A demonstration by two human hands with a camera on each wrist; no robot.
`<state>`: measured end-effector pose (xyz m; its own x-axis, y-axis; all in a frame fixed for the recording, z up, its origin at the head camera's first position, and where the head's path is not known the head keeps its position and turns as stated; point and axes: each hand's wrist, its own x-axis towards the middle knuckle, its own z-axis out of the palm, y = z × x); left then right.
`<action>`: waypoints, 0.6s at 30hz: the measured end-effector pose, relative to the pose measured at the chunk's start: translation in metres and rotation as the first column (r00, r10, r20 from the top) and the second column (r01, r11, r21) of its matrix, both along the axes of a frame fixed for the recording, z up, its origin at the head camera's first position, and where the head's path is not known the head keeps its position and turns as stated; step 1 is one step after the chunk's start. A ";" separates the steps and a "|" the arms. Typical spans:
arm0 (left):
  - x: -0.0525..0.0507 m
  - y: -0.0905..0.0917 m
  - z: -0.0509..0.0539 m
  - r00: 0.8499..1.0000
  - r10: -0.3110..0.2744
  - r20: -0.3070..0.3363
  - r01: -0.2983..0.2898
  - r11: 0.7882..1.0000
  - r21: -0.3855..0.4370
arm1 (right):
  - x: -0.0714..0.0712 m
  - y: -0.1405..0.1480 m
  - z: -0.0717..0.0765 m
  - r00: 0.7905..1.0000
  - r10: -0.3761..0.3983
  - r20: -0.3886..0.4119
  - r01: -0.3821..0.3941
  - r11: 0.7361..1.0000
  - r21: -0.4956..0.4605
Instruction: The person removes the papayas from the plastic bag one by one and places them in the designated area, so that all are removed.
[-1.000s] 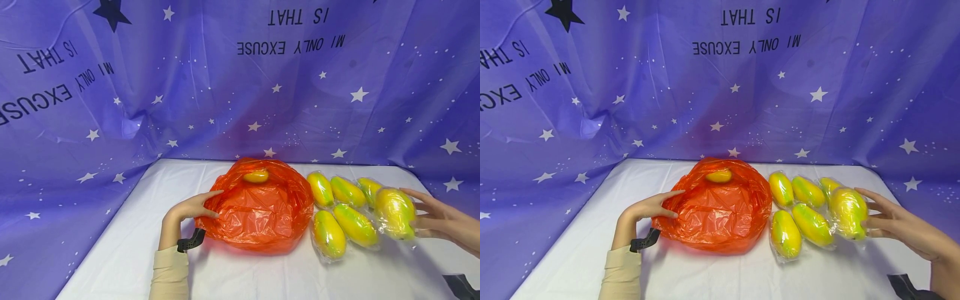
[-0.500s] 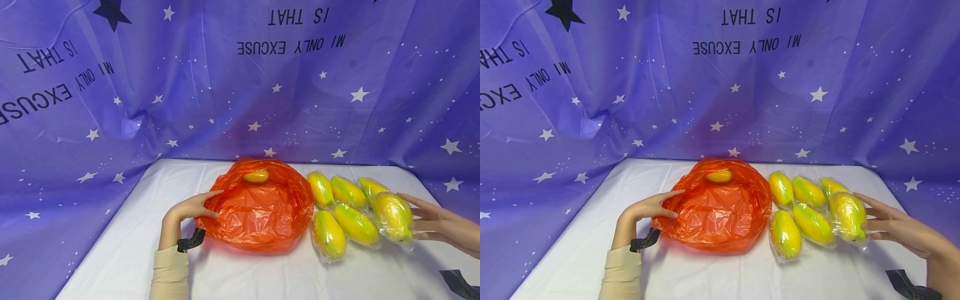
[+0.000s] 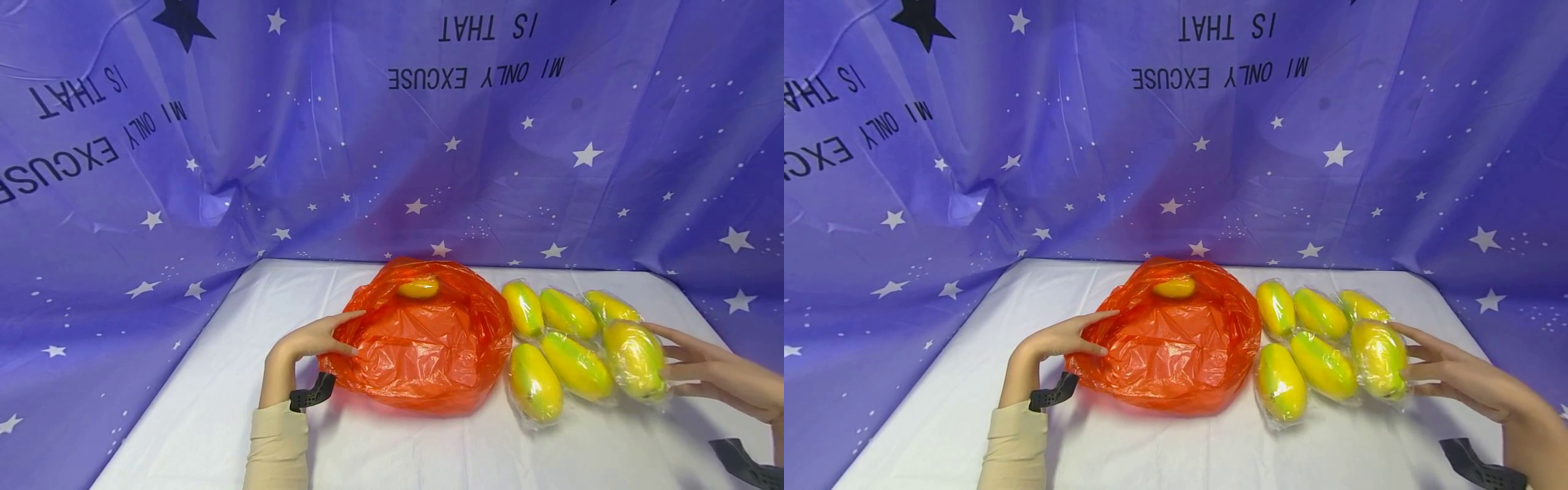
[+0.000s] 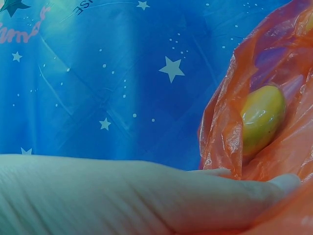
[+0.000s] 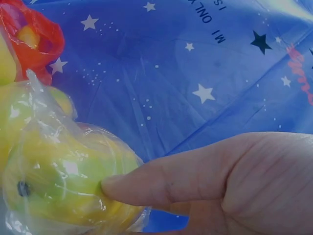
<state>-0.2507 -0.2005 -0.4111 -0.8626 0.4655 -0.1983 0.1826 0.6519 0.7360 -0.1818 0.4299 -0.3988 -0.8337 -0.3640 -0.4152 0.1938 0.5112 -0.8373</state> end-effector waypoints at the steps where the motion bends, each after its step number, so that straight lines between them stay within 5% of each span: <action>1: 0.000 0.000 0.000 1.000 -0.001 0.000 0.001 1.000 0.001 | 0.000 0.000 -0.001 1.000 -0.001 0.006 0.001 1.000 0.000; 18: -0.001 0.001 -0.001 1.000 -0.022 -0.016 0.022 1.000 0.001 | -0.003 0.002 -0.017 0.999 -0.043 0.028 0.042 0.999 0.032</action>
<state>-0.2516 -0.1994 -0.4118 -0.8550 0.4849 -0.1840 0.2088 0.6466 0.7337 -0.1845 0.4318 -0.4157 -0.8358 -0.3147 -0.4499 0.2400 0.5276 -0.8149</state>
